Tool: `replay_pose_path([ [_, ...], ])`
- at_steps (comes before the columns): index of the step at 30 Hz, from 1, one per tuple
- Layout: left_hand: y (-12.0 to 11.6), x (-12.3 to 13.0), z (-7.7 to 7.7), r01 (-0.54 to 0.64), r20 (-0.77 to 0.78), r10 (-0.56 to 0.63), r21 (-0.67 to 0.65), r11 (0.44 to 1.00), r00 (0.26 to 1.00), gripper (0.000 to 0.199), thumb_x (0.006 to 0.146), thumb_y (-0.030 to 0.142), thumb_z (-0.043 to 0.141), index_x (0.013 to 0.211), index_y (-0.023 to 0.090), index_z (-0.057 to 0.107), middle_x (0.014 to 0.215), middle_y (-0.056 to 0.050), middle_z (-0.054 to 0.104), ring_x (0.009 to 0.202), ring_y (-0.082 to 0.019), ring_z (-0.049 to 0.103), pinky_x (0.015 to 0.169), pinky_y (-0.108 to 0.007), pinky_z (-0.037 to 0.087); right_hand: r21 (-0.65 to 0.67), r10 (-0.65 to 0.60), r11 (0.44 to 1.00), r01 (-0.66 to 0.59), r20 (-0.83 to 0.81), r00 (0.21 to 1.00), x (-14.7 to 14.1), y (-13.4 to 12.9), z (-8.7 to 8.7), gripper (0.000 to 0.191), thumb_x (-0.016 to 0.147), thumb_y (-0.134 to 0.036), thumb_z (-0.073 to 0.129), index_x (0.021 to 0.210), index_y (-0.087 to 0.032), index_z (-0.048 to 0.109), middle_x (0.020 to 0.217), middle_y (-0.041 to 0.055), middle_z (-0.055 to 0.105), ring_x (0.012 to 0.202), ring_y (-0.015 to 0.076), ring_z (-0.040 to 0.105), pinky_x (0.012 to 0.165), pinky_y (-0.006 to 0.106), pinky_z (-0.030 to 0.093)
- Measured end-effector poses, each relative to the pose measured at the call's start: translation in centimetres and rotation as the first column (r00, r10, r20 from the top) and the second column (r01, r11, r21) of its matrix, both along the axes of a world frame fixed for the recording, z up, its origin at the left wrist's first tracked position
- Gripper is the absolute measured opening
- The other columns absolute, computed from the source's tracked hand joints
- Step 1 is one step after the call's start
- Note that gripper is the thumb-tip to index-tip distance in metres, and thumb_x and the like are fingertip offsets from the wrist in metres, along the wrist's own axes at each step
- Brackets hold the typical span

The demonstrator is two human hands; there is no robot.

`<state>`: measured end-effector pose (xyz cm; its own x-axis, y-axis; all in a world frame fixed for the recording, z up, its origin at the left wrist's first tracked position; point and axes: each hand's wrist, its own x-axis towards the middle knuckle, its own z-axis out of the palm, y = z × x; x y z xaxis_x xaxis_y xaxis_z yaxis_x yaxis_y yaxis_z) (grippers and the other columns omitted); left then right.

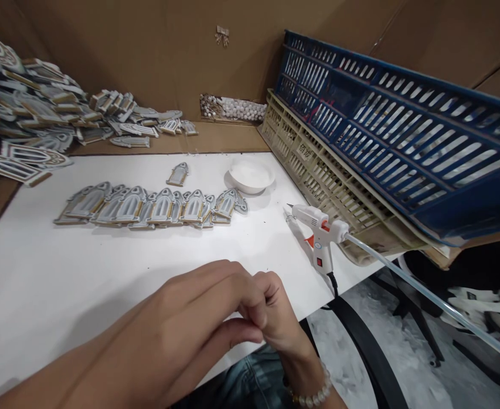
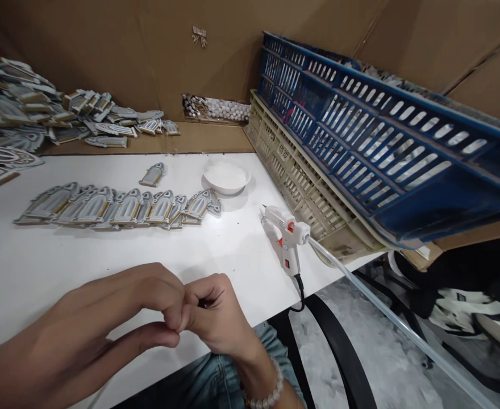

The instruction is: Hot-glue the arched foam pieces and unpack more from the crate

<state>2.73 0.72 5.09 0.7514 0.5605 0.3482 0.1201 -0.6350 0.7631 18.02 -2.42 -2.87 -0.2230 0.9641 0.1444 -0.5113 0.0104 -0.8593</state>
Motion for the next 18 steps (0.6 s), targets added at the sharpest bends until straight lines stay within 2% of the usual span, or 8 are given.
replay_pose_path([
  [9,0.04,0.09,-0.28,-0.01,-0.019,0.01,0.015,1.0,1.0,0.016,0.091,0.008,0.047,0.085,0.022,0.054,0.079,0.001,0.06,0.07,-0.011,0.057,0.064,-0.019,0.044,-0.074,-0.052,0.995,0.066,0.177,0.983,-0.19,-0.03,-0.11,0.059,0.069,-0.057,0.073,0.042,-0.018,0.038,0.042,-0.0054,0.033,0.045,0.0062,0.023,0.041,0.023,0.019],
  [15,-0.07,0.31,-0.37,0.003,-0.003,-0.003,0.05,0.999,1.0,0.019,0.089,0.005,0.045,0.084,0.022,0.051,0.078,0.002,0.058,0.069,-0.01,0.055,0.062,-0.018,0.043,-0.115,-0.042,0.991,0.068,0.212,0.976,-0.17,-0.17,-0.34,0.061,0.066,-0.059,0.074,0.042,-0.019,0.035,0.043,-0.0051,0.031,0.047,0.007,0.023,0.043,0.023,0.019],
  [18,-0.13,0.4,-0.5,0.002,-0.016,-0.001,0.074,0.997,1.0,0.021,0.088,0.003,0.042,0.082,0.021,0.049,0.077,0.002,0.055,0.067,-0.01,0.052,0.06,-0.018,0.041,-0.11,-0.046,0.992,0.065,0.162,0.986,-0.17,-0.26,-0.42,0.057,0.066,-0.052,0.077,0.043,-0.018,0.038,0.044,-0.005,0.034,0.048,0.007,0.025,0.044,0.023,0.019],
])
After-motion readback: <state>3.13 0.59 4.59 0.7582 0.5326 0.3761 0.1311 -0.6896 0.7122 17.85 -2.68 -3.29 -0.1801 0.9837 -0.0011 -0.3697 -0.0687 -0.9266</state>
